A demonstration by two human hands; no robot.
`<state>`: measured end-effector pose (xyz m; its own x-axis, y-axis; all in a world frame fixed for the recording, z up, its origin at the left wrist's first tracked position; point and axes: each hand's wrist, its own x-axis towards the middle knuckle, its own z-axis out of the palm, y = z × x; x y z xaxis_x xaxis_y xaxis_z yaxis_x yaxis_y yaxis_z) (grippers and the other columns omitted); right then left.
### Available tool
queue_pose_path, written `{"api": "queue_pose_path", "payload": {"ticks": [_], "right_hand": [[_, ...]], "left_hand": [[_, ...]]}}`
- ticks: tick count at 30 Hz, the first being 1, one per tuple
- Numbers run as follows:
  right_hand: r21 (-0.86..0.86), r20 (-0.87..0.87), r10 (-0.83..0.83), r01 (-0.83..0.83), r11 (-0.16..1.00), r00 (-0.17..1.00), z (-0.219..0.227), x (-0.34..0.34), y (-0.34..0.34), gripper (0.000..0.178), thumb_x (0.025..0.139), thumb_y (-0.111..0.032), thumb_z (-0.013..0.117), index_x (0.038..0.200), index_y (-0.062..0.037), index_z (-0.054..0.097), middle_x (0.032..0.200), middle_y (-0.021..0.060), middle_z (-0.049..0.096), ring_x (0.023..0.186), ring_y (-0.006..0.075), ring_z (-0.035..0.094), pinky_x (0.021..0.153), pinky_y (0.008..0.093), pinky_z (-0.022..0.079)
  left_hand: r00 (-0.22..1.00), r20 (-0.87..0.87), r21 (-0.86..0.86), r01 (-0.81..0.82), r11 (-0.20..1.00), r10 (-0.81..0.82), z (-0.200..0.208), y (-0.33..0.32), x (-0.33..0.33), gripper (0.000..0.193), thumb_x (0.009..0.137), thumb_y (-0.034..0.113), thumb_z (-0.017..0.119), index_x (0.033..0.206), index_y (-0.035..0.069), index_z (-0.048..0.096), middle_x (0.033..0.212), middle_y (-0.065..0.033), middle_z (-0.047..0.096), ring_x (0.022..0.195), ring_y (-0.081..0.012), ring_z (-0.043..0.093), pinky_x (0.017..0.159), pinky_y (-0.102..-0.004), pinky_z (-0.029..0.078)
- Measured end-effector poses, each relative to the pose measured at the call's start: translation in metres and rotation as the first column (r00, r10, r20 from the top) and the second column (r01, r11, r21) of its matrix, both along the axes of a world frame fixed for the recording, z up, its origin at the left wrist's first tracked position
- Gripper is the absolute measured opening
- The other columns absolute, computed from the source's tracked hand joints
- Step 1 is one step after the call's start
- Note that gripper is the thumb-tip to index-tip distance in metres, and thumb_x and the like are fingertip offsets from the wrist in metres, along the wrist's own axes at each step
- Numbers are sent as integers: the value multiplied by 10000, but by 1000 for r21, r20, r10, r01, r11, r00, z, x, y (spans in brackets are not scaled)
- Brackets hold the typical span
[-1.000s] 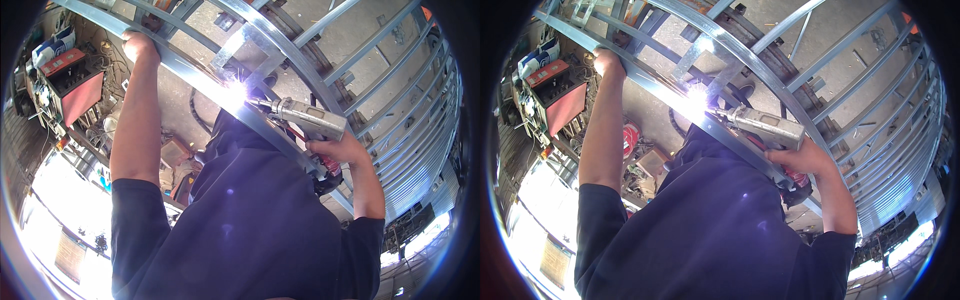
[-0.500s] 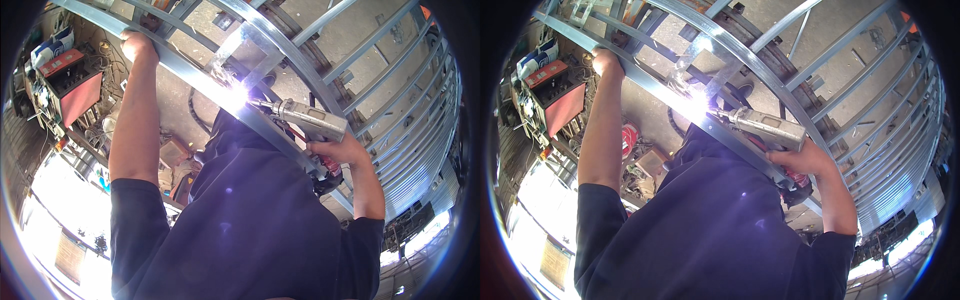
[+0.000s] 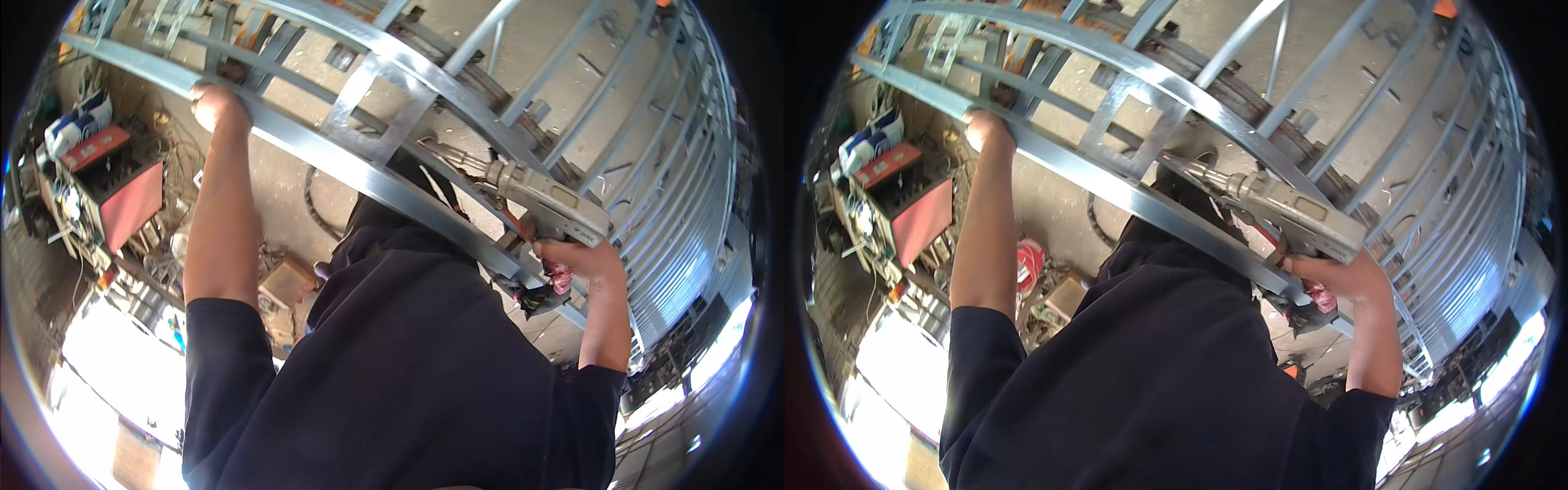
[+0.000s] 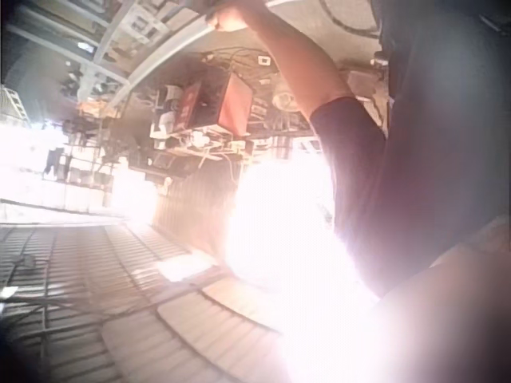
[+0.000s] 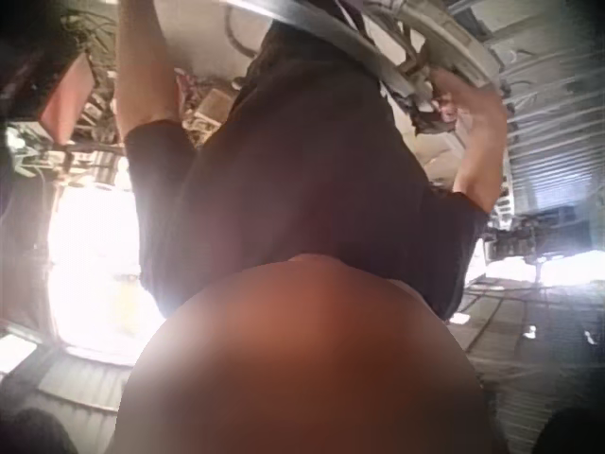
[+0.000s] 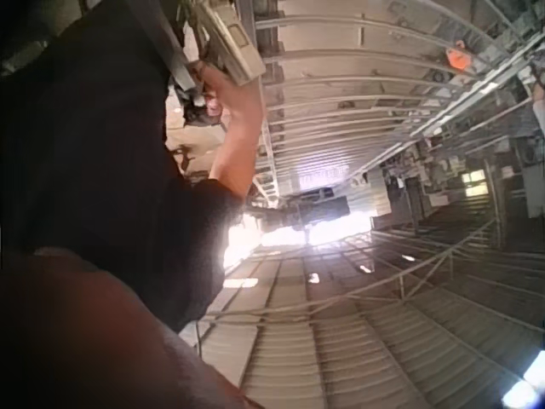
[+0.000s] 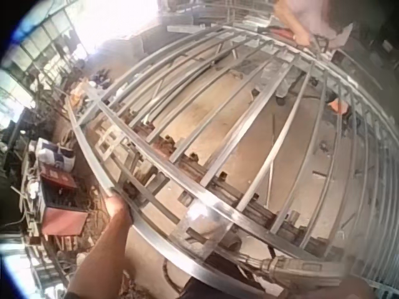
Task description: The person uses a handheld welding torch to join metal bars on a large curved metal frame. They move along the frame, applying welds at multiple joints while holding the structure steady with the other hand.
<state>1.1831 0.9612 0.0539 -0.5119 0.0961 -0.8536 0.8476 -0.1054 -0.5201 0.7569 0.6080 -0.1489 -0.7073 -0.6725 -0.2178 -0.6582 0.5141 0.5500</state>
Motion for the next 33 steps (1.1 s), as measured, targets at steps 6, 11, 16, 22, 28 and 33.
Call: {"api": "queue_pose_path", "payload": {"ticks": [6, 11, 16, 22, 28, 33], "right_hand": [[308, 49, -101, 81, 948, 994, 66, 64, 3, 544, 782, -91, 860, 1280, -19, 655, 1063, 41, 728, 951, 145, 648, 849, 303, 537], [500, 254, -181, 31, 865, 950, 117, 89, 38, 441, 775, -129, 851, 1178, -24, 708, 913, 44, 722, 759, 116, 656, 666, 282, 543], [535, 194, -71, -45, 844, 978, 118, 84, 93, 466, 756, -146, 867, 1165, 12, 710, 951, 77, 734, 813, 158, 668, 771, 314, 555], [340, 10, 130, -126, 932, 991, 39, 38, 138, 461, 698, -122, 838, 1124, 2, 711, 976, 89, 729, 862, 178, 677, 824, 345, 561], [58, -55, 104, -100, 993, 993, -20, 9, 147, 406, 729, -132, 782, 1100, 15, 713, 929, 91, 721, 798, 164, 666, 757, 302, 551], [-71, -65, 27, -31, 997, 998, -44, 1, 157, 288, 751, -92, 772, 1013, 3, 703, 858, 73, 697, 741, 146, 650, 671, 298, 537]], "left_hand": [[997, -69, 231, -15, 973, 32, -13, -16, -5, 711, 1048, 497, 367, 1273, -127, 623, 1211, -291, 693, 1098, -424, 699, 947, -496, 583], [993, -114, 544, 28, 838, 41, -7, -6, 52, 727, 1007, 538, 432, 1386, -70, 557, 1328, -237, 634, 1143, -364, 660, 1015, -466, 535], [995, 38, 639, -95, 764, 93, 11, 43, 182, 774, 1016, 615, 416, 1488, 4, 486, 1457, -154, 546, 1234, -321, 591, 1076, -437, 475], [980, -79, 640, -92, 763, 184, -11, 66, 226, 731, 1054, 587, 333, 1495, 16, 458, 1468, -144, 531, 1289, -310, 555, 1111, -430, 445], [976, -105, 576, -97, 812, 191, 4, 77, 229, 706, 1055, 579, 320, 1445, 21, 508, 1400, -141, 580, 1212, -298, 598, 1055, -410, 480], [969, -77, 488, -169, 856, 235, 10, 84, 229, 700, 1056, 573, 326, 1382, 2, 564, 1323, -136, 631, 1153, -286, 629, 1026, -401, 493]]}}
